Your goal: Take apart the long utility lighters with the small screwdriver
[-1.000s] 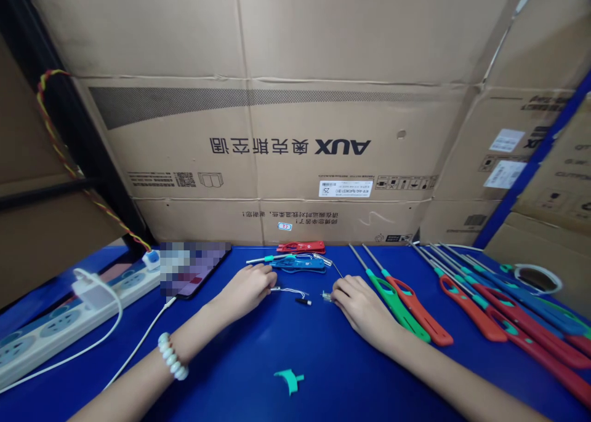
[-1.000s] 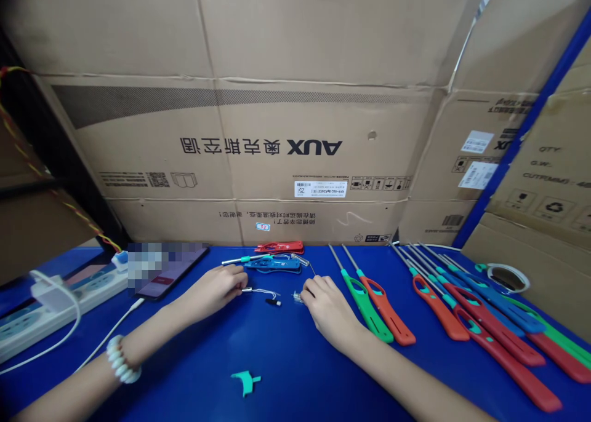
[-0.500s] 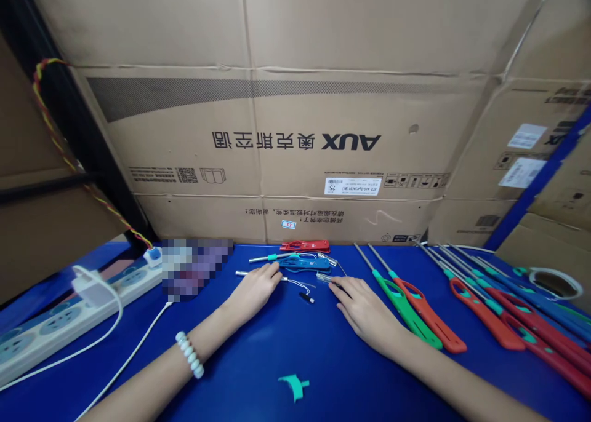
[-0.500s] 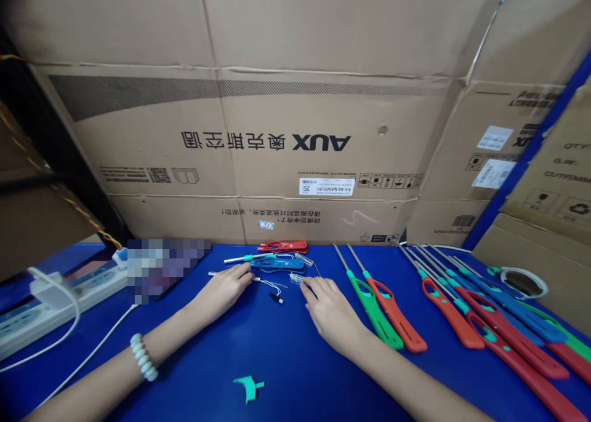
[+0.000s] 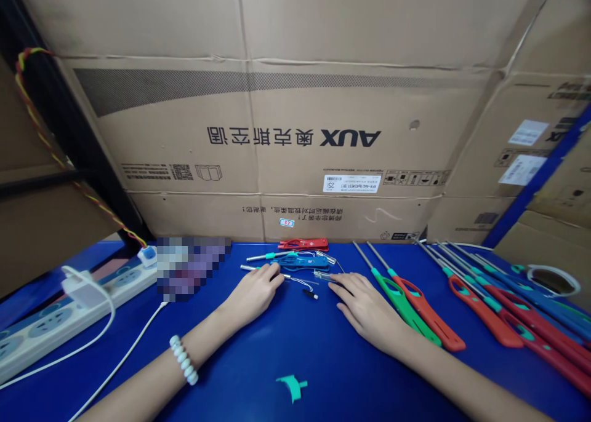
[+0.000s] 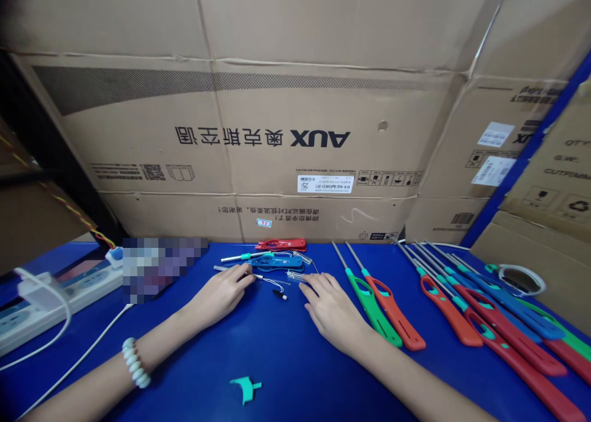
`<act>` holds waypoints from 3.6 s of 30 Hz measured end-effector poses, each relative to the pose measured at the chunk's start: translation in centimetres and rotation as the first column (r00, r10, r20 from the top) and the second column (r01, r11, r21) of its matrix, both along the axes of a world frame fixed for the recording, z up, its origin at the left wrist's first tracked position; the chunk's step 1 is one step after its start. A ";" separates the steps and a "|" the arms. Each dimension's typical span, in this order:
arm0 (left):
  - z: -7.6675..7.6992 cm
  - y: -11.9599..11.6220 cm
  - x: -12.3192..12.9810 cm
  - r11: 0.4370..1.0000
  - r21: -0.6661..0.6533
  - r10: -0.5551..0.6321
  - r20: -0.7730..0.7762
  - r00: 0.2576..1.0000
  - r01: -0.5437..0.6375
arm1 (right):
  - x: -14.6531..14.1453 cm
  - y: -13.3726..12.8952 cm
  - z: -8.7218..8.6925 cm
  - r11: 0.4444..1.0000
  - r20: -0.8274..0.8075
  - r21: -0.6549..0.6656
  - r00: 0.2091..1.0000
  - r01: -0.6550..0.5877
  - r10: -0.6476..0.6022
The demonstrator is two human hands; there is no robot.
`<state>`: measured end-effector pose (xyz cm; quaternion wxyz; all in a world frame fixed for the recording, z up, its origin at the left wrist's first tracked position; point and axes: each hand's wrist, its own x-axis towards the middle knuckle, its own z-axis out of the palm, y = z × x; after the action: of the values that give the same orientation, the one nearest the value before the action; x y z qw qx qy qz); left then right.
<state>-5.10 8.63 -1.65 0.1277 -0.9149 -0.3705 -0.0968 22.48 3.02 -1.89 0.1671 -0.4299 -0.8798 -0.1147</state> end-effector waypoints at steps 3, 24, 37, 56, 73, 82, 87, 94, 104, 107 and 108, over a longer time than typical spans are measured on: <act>0.0 -0.1 0.0 1.000 0.006 -0.010 0.002 1.000 0.010 | 0.1 0.0 0.2 1.000 -0.005 0.008 1.000 0.000 0.000; 2.2 -2.6 0.8 0.880 -0.325 -0.242 0.321 0.916 0.347 | 1.7 0.2 2.2 0.994 -0.008 0.070 0.996 0.089 -0.088; 2.6 -3.8 1.4 0.900 -0.312 -0.207 0.308 0.929 0.304 | 2.9 0.7 3.4 0.975 0.025 0.125 0.982 0.182 -0.187; 1.5 -2.8 0.5 0.942 -0.142 -0.294 0.086 0.952 0.304 | 3.0 0.7 3.4 0.979 0.016 0.114 0.985 0.169 -0.172; 0.6 -1.2 -0.5 0.993 -0.044 -0.106 0.059 0.993 0.109 | 3.1 0.8 3.0 0.980 0.005 0.108 0.985 0.168 -0.170; 0.8 -1.3 -0.4 0.986 -0.073 -0.134 0.154 0.979 0.147 | 3.1 0.9 3.0 0.981 0.002 0.108 0.987 0.163 -0.164; 0.6 -1.3 -0.3 0.985 -0.083 -0.138 0.156 0.978 0.152 | 3.1 0.8 3.1 0.981 0.001 0.107 0.987 0.161 -0.162; 0.5 -1.4 -0.2 0.981 -0.088 -0.156 0.189 0.969 0.175 | 2.9 0.7 3.2 0.981 0.012 0.098 0.986 0.165 -0.167; 0.5 -1.4 -0.1 0.979 -0.098 -0.161 0.184 0.970 0.181 | 2.5 0.6 3.0 0.989 0.025 0.020 0.989 0.143 -0.144; 0.5 -1.5 0.0 0.979 -0.103 -0.156 0.187 0.970 0.177 | 2.5 0.6 3.0 0.990 0.024 0.004 0.989 0.144 -0.144; 0.5 -1.5 0.0 0.979 -0.106 -0.150 0.194 0.969 0.173 | 2.5 0.6 3.0 0.990 0.022 0.002 0.989 0.144 -0.144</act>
<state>-5.07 7.14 -1.17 0.0281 -0.9353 -0.3100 -0.1685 25.00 3.62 1.07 0.1488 -0.4909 -0.8483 -0.1316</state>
